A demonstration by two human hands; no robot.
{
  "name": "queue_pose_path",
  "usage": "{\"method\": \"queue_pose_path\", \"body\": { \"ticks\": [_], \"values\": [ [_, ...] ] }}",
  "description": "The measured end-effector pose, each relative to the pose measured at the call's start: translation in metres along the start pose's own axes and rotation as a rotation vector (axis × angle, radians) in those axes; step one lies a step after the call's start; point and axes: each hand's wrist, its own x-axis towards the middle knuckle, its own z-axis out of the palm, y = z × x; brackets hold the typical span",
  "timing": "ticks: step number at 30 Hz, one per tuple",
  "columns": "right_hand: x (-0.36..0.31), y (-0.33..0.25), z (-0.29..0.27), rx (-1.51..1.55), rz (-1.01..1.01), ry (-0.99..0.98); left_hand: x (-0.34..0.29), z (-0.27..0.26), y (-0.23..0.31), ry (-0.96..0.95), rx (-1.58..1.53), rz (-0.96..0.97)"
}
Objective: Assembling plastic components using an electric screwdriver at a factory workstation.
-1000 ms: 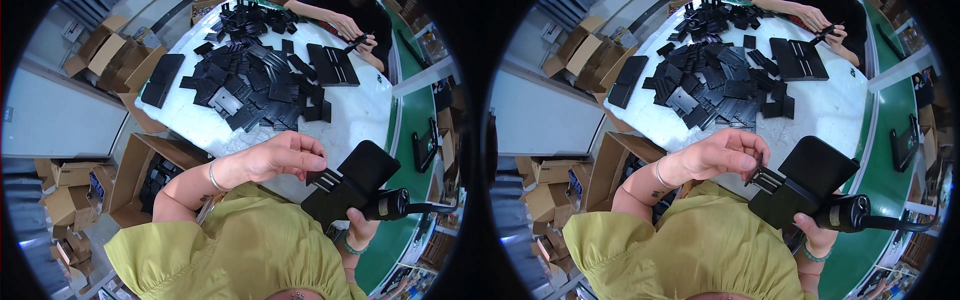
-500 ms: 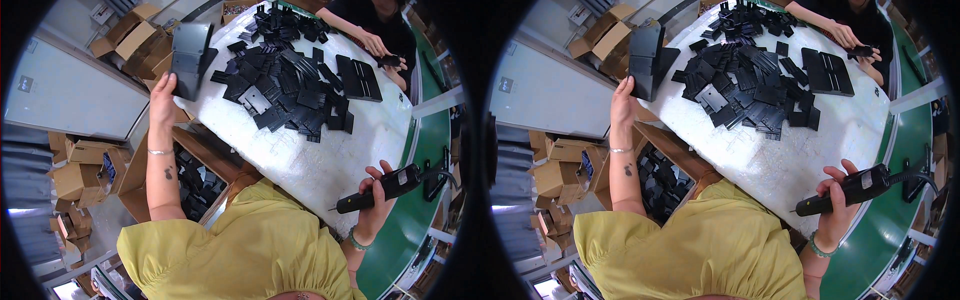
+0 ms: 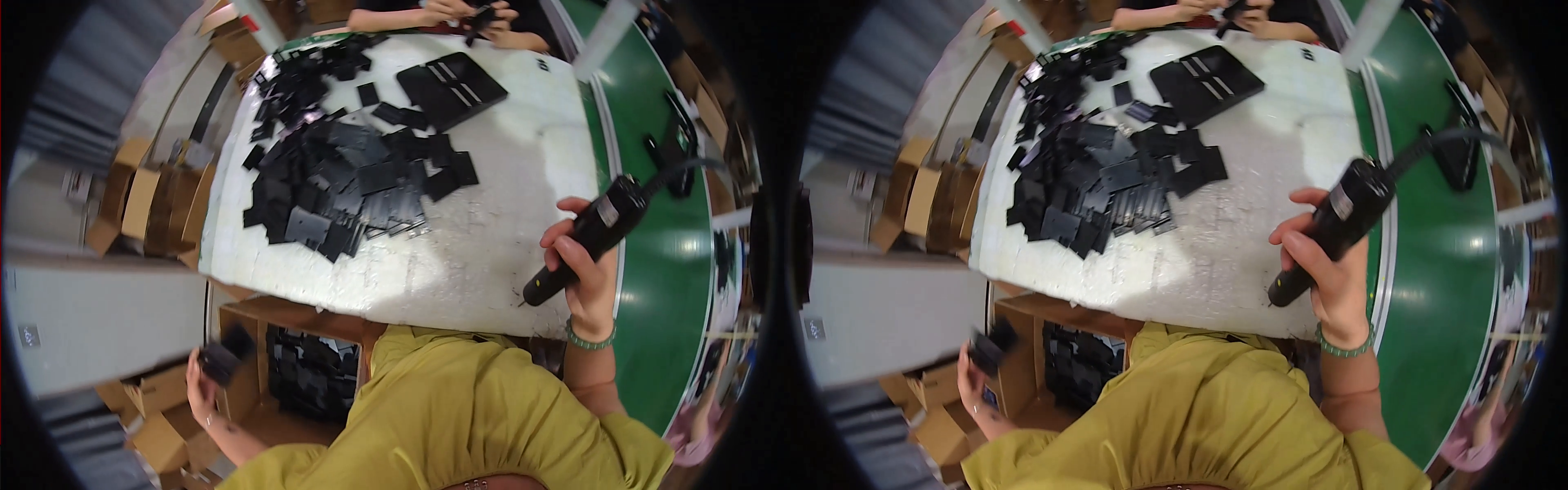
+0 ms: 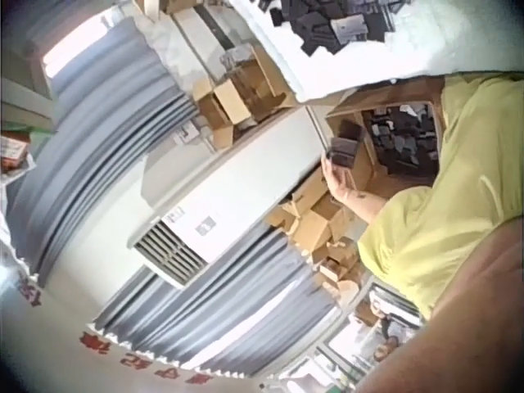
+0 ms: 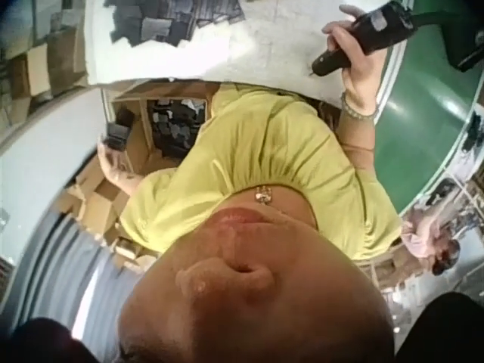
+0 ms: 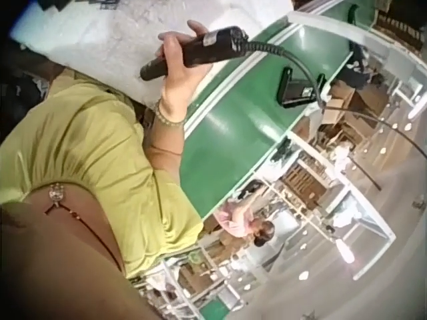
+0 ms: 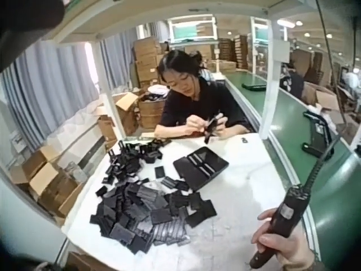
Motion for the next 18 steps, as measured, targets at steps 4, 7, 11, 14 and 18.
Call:
{"method": "queue_pose_path", "body": {
  "ticks": [4, 7, 11, 14, 18],
  "values": [
    [0.012, -0.004, -0.010, 0.048, -0.037, -0.002, 0.010, -0.020, 0.013, 0.401, 0.843, -0.237],
    [0.009, -0.004, -0.015, 0.054, -0.096, 0.032, 0.074, 0.121, 0.047, 0.198, 0.732, 0.129],
    [-0.005, -0.005, -0.019, 0.106, -0.130, 0.083, 0.085, 0.395, 0.084, -0.363, 0.516, 0.476],
    [-0.019, -0.009, -0.032, 0.102, -0.198, 0.148, 0.096, 0.526, 0.083, -0.646, 0.869, 0.969],
    [-0.035, -0.012, -0.057, 0.178, -0.369, 0.257, 0.162, 0.623, 0.033, -0.463, 1.261, 1.180]
  ]
}}
